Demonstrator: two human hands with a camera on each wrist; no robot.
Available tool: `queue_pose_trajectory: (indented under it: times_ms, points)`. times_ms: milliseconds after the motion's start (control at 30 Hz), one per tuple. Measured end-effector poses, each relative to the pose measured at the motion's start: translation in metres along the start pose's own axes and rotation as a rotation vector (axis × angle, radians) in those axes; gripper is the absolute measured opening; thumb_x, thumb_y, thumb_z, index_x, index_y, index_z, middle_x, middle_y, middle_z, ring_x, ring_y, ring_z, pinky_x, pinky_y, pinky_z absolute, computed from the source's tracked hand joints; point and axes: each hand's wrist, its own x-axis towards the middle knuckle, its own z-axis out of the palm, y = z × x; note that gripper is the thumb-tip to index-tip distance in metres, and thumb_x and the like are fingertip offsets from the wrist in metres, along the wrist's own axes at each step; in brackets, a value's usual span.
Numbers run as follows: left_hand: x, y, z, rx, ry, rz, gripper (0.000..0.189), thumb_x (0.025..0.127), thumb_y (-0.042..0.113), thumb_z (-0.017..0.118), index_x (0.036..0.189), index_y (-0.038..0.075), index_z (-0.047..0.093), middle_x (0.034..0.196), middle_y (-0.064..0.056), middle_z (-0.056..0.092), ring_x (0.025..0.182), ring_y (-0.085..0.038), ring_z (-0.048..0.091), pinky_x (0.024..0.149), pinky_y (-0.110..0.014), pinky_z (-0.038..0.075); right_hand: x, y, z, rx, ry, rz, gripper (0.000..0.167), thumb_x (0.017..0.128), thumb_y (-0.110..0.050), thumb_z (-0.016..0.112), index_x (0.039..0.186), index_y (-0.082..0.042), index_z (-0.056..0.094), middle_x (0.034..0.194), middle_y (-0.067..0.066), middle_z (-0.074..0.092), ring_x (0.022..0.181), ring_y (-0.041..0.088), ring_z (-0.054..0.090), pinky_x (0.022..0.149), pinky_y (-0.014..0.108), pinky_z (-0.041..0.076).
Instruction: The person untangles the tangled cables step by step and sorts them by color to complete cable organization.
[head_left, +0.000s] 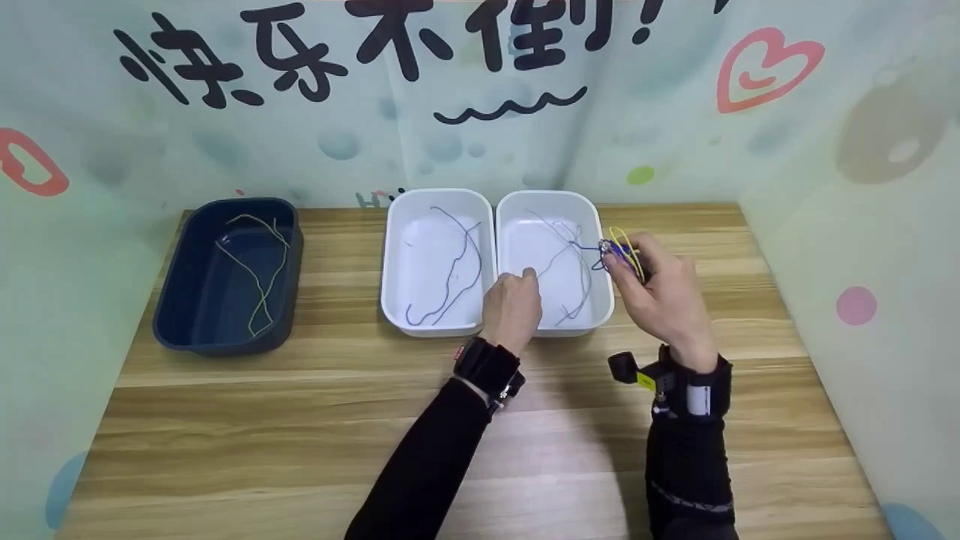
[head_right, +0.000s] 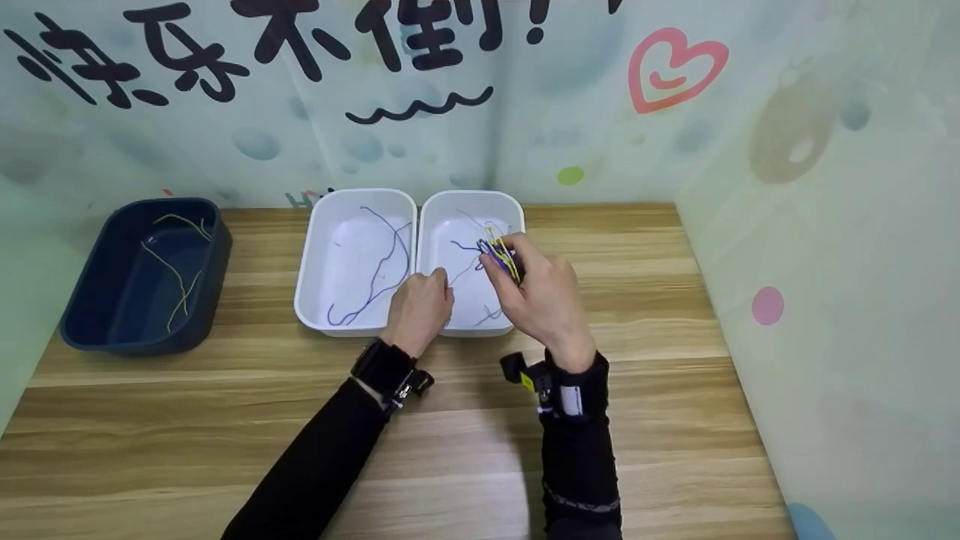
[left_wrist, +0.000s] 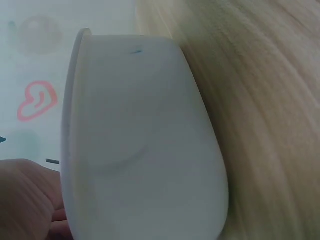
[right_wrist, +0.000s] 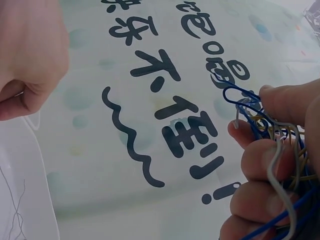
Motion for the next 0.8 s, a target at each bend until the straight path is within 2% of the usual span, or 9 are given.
queue_pose_trajectory:
  times_ms: [233,800]
  points:
    - [0.0004,0.0012,-0.0018,0.018,-0.053,0.003,0.008,0.087,0.002,0.061,0.089,0.001,0.069,0.077,-0.016,0.070,0.072,-0.025,0.068,0.058,-0.033,0.057,0.0001,-0.0002,0.0012,-0.012,-0.015,0.000,0.016,0.089,-0.009,0.067,0.101,0.002,0.065,0.085,0.013,0.073,0.065,0.015,0.061,0.058,0.012,0.043]
    - [-0.0033,-0.0022,-0.0038,-0.016,-0.027,0.050,0.008,0.088,0.000,0.060,0.086,0.001,0.068,0.075,-0.015,0.070,0.071,-0.026,0.068,0.058,-0.034,0.057,0.0006,-0.0002,0.0024,-0.034,-0.027,0.009,0.017,0.090,-0.011,0.067,0.100,0.002,0.066,0.081,0.011,0.072,0.062,0.014,0.057,0.055,0.013,0.040]
